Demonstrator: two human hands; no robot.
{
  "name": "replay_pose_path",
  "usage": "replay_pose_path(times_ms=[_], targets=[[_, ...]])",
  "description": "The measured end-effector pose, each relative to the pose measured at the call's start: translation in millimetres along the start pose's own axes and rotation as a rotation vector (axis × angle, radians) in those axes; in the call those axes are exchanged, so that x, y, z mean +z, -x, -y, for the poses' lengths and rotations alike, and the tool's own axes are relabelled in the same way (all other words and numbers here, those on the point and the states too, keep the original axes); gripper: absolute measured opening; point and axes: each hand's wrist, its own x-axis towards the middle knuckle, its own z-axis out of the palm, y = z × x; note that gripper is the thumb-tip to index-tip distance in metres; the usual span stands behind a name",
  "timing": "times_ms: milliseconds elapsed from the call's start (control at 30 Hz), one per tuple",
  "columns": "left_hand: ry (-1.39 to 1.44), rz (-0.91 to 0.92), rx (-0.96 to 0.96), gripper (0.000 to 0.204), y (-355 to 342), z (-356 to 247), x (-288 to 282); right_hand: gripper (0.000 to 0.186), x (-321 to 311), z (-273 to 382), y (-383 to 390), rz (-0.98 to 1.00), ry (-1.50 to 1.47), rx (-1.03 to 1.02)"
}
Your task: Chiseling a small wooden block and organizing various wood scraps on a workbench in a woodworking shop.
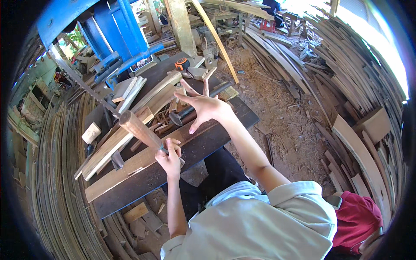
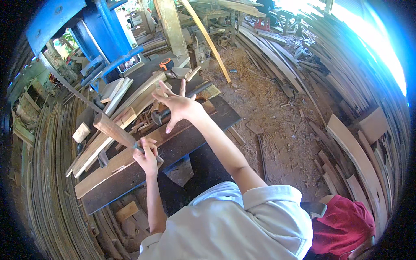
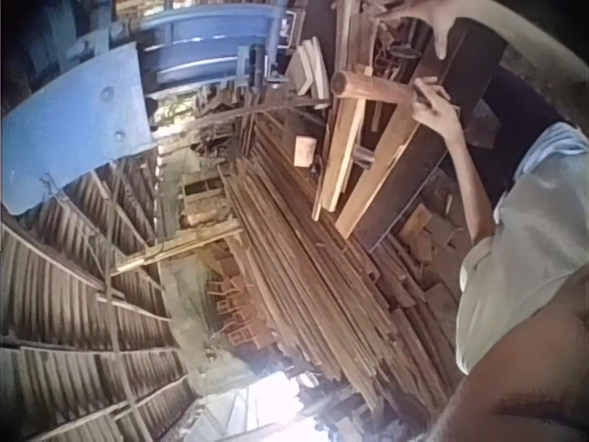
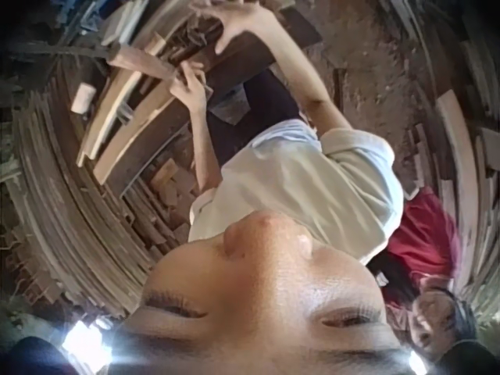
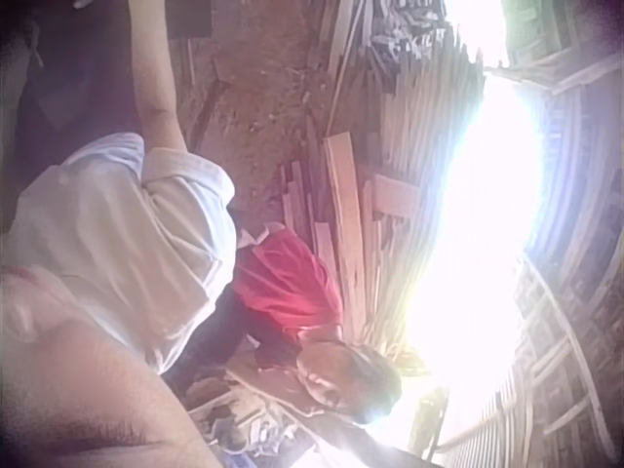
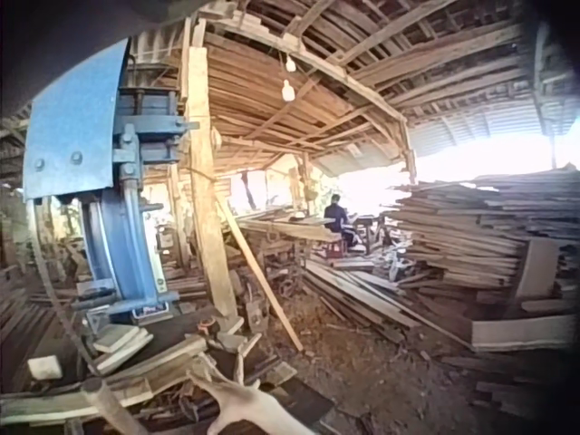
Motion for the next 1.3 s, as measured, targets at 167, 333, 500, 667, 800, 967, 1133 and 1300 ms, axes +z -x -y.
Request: replay_pose_path(times_ms=[167,333,500,667,800,967,1133,1300], targets=[[0.014,-0.014,-0.02,0.037,0,1,-3,0.13,0,14,13,0.076,0.027,0.167],[-0.004,-0.027,-0.039,0.037,2,-6,-1,0.118,24,13,33,0.207,0.055,0.169],[-0.035,-0.034,0.014,0.038,4,3,-9,0.118,32,23,45,0.149,-0.125,-0.093],[-0.119,0.018,0.144,0.031,2,19,-15,0.115,-13,73,30,-0.151,-0.763,-0.637],[-0.041,0.1,-0.002,0.029,0,4,-7,0.1,-20,127,8,-0.389,-0.92,-0.556],[-0.096,0.096,-0.068,0.021,4,10,-19,0.026,-9,153,-15,-0.37,-1.255,-0.452],[-0.231,0.168,0.031,0.04,11,-13,-36,0.017,3,145,-24,-0.452,-1.14,-0.443],[-0.67,0.152,0.185,0.053,32,-27,-75,0.02,-9,133,-8,-0.514,-1.234,-0.354]])
